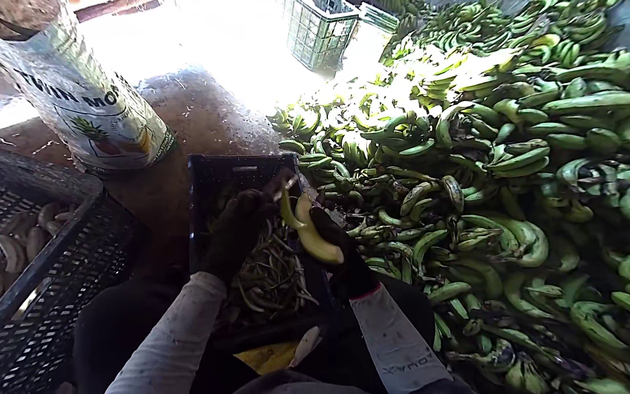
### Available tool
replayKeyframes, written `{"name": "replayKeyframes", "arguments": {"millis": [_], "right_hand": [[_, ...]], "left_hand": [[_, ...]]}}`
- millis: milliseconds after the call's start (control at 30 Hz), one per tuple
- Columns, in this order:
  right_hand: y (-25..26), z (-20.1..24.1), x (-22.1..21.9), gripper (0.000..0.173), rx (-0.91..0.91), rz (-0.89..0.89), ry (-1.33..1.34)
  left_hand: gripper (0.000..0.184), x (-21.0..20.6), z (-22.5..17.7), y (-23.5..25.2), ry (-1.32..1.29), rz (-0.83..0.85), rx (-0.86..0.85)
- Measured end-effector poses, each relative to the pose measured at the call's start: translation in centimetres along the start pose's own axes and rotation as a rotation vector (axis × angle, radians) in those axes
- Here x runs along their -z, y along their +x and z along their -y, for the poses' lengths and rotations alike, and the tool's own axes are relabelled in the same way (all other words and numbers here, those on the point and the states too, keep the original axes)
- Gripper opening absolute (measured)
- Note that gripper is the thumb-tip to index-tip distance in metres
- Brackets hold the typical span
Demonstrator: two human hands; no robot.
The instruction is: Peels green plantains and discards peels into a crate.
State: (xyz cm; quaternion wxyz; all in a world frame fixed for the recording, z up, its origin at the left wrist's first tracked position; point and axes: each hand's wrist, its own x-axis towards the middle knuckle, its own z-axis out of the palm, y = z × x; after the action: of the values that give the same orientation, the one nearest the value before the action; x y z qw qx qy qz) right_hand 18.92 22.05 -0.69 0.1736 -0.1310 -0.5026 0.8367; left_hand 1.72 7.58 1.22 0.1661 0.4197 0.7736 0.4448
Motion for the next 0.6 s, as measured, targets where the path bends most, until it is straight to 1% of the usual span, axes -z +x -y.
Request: {"name": "replayKeyframes", "arguments": {"millis": [67, 133, 200, 300, 367, 433, 533, 567, 600], "right_hand": [[-0.2, 0.5, -0.1, 0.048, 0.012, -0.08, -0.052], [0.2, 1.2, -0.1, 0.048, 0.089, -0.184, -0.138], [0.8, 1.9, -0.3, 0.044, 0.179, -0.312, -0.143], [1.5, 2.7, -1.4, 0.037, 0.276, -0.5, -0.045], [2.1, 3.2, -2.4, 0.035, 0.331, -0.58, 0.08], [2.6, 3.3, -3.1, 0.035, 0.379, -0.67, 0.116], [2.6, 3.0, -3.7, 0.038, 0.366, -0.717, 0.036], [2.5, 3.0, -3.7, 0.04, 0.314, -0.696, -0.02], [2.3, 3.0, -3.4, 0.04, 0.254, -0.625, -0.073]], "left_hand": [[0.035, 0.5, 0.0, 0.1, -0.063, -0.049, 0.055], [0.033, 0.3, -1.3, -0.6, -0.093, -0.008, 0.079], [0.032, -0.8, -2.0, -1.5, -0.109, 0.056, 0.035], [0.049, -2.8, -2.0, -3.0, -0.075, 0.118, -0.023], [0.056, -3.7, -2.1, -3.7, -0.01, 0.059, -0.046], [0.058, -4.1, -2.4, -4.2, 0.026, -0.012, -0.052], [0.054, -4.1, -2.3, -4.2, 0.056, -0.038, -0.028], [0.052, -3.9, -2.3, -4.1, 0.074, -0.039, -0.024], [0.05, -3.4, -2.2, -3.8, 0.096, -0.027, -0.018]]}}
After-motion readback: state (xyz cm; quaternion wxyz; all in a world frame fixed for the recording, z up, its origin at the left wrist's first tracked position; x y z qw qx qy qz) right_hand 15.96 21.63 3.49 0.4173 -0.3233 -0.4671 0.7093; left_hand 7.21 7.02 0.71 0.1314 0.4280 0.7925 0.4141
